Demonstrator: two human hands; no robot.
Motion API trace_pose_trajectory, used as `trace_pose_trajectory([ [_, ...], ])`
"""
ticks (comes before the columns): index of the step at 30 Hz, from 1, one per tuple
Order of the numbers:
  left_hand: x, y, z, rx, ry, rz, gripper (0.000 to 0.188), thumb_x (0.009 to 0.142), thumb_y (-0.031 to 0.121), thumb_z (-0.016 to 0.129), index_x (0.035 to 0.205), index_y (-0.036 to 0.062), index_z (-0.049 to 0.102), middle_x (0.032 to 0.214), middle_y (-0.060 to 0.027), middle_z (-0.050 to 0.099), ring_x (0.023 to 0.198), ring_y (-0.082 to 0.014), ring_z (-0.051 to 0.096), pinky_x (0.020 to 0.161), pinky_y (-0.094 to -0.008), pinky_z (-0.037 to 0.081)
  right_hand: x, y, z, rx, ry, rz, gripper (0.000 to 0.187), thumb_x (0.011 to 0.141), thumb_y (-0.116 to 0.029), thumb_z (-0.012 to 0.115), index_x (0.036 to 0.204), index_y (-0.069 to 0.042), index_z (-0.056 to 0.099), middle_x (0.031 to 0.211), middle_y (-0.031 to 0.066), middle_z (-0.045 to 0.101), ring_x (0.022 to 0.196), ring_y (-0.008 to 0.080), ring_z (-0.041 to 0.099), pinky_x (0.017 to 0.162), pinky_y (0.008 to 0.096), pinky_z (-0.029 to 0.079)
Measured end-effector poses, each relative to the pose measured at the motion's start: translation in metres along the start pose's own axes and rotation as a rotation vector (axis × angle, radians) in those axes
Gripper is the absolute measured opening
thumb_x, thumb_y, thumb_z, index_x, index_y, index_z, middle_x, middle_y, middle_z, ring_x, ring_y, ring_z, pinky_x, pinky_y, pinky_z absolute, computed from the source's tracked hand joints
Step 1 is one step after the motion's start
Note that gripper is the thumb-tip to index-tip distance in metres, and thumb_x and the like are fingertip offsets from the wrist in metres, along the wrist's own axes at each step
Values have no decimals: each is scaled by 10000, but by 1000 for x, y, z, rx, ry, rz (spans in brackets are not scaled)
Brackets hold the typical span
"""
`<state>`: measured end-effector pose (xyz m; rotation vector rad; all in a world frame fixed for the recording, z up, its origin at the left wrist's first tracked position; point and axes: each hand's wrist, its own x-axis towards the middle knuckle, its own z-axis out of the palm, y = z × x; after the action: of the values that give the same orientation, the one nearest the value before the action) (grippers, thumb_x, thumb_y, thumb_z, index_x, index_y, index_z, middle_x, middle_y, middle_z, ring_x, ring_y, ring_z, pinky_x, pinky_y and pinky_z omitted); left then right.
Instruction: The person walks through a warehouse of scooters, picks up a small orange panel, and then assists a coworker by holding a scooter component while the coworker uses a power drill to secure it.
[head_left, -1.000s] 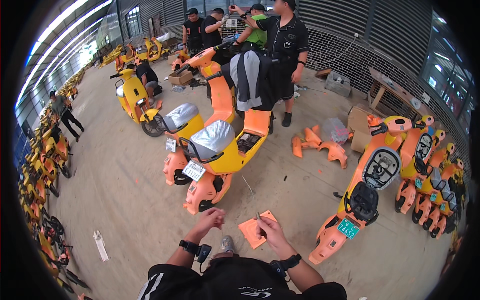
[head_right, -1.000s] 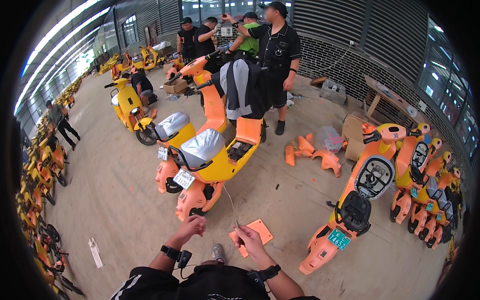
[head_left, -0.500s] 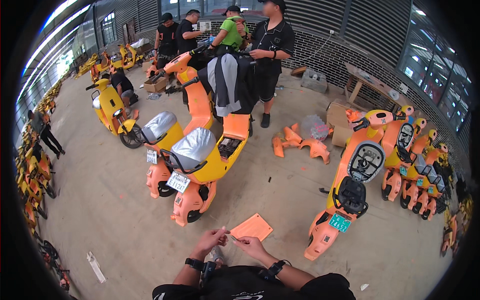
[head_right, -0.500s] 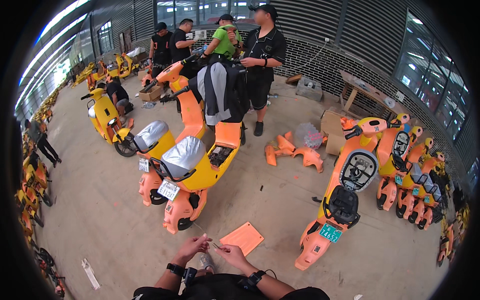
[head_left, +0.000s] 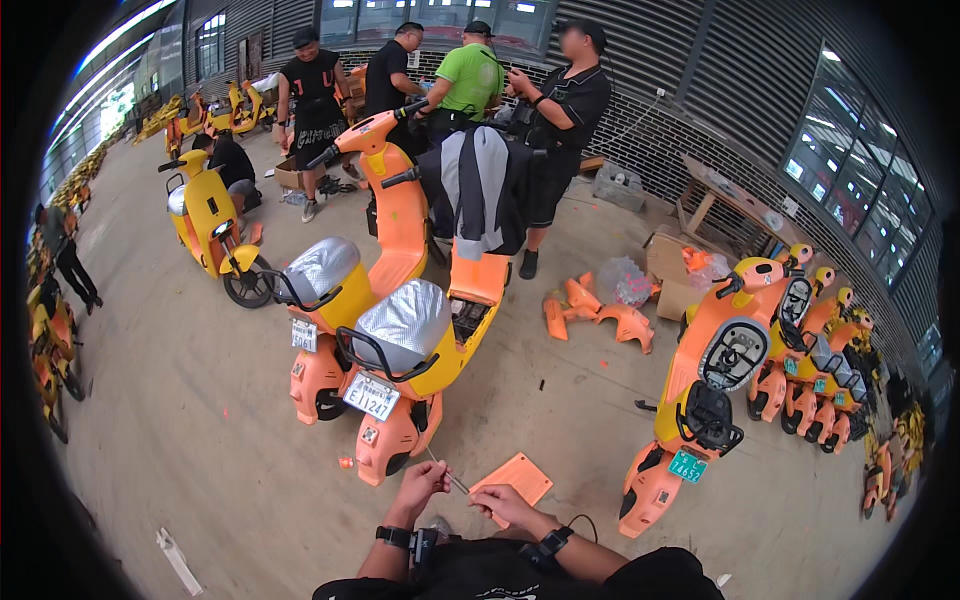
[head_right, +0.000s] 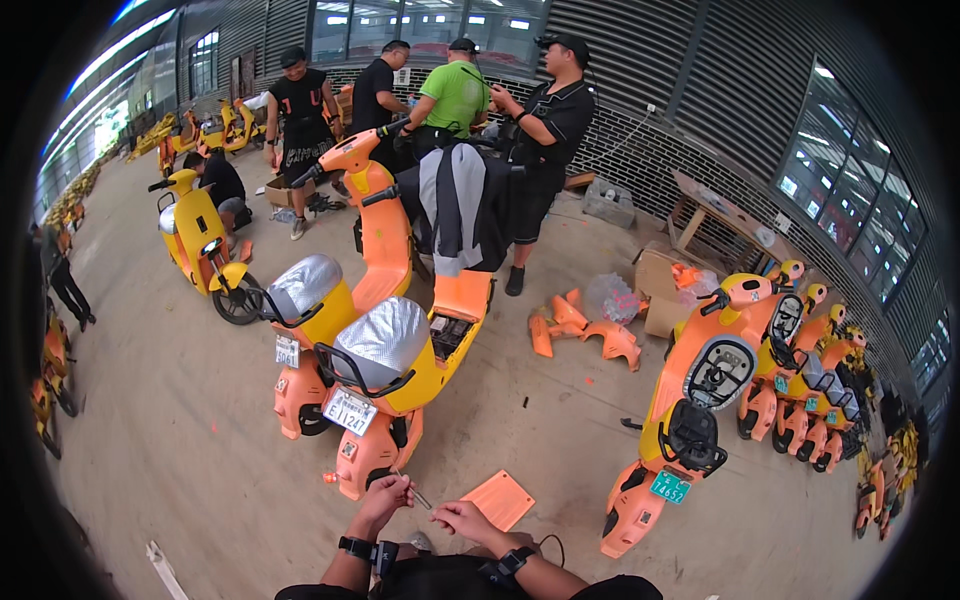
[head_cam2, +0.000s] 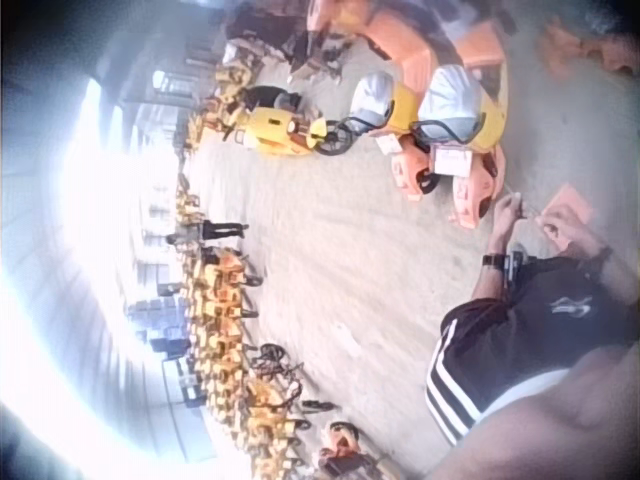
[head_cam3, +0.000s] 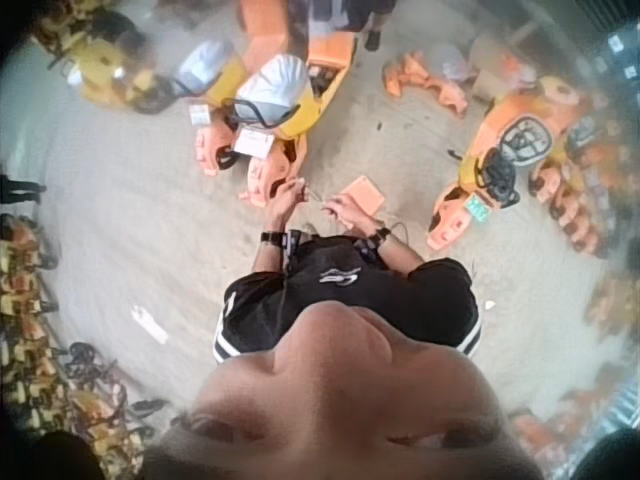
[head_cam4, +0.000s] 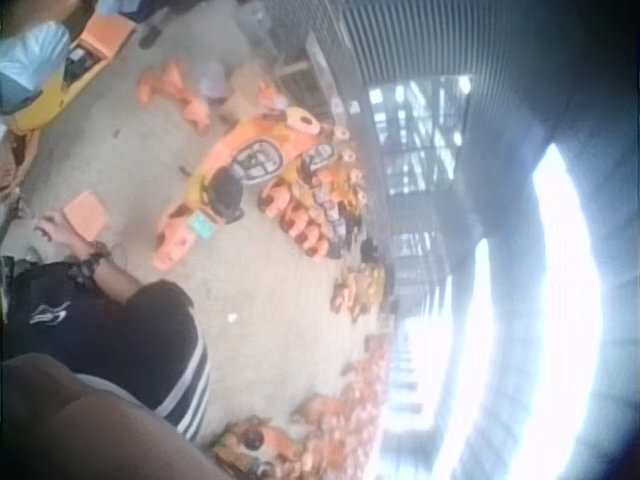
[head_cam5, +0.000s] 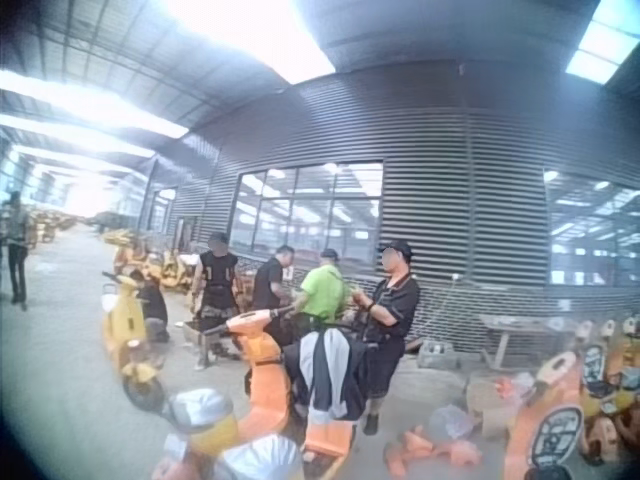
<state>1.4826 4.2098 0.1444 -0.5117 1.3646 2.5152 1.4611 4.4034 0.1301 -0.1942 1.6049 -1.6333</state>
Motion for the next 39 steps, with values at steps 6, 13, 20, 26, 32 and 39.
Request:
trace_pose_trajectory([
  [6,11,19,-26,42,-50,-50,241,823,225,497,784,-11,531,664,-40,520,581,-113,512,552,-226,429,17,-16,16,-136,-114,28,206,819,-170,484,873,7,576,658,1,519,557,62,461,514,182,384],
  [13,7,41,-49,75,-18,64,242,825,220,494,824,-17,542,711,-48,544,617,-113,523,586,-220,431,46,-28,14,40,-102,187,196,807,-179,508,874,-11,585,668,-3,536,542,44,463,491,167,373],
  [20,-16,47,-63,70,40,129,245,830,222,483,851,-12,552,762,-51,570,660,-112,543,617,-219,442,67,-51,26,-114,-143,228,214,783,-237,555,814,-27,586,660,-19,532,527,39,436,501,168,364],
  [26,0,27,-76,261,163,137,258,819,244,501,801,-3,575,713,-39,584,629,-91,539,578,-205,437,62,-57,32,-71,-203,193,213,789,-246,548,763,-35,569,647,-19,524,529,45,443,499,170,363],
  [32,16,11,-59,275,60,77,264,815,242,506,798,-11,581,713,-37,586,615,-79,528,572,-197,429,44,-43,12,83,-137,321,228,814,-232,511,768,-15,559,569,-28,444,467,49,385,435,180,309],
  [39,12,11,-54,128,37,-29,204,782,181,545,742,-18,572,695,-57,581,599,-97,532,570,-209,439,22,-31,4,32,-116,89,221,817,-195,504,818,14,576,608,-10,490,523,48,429,488,172,352],
])
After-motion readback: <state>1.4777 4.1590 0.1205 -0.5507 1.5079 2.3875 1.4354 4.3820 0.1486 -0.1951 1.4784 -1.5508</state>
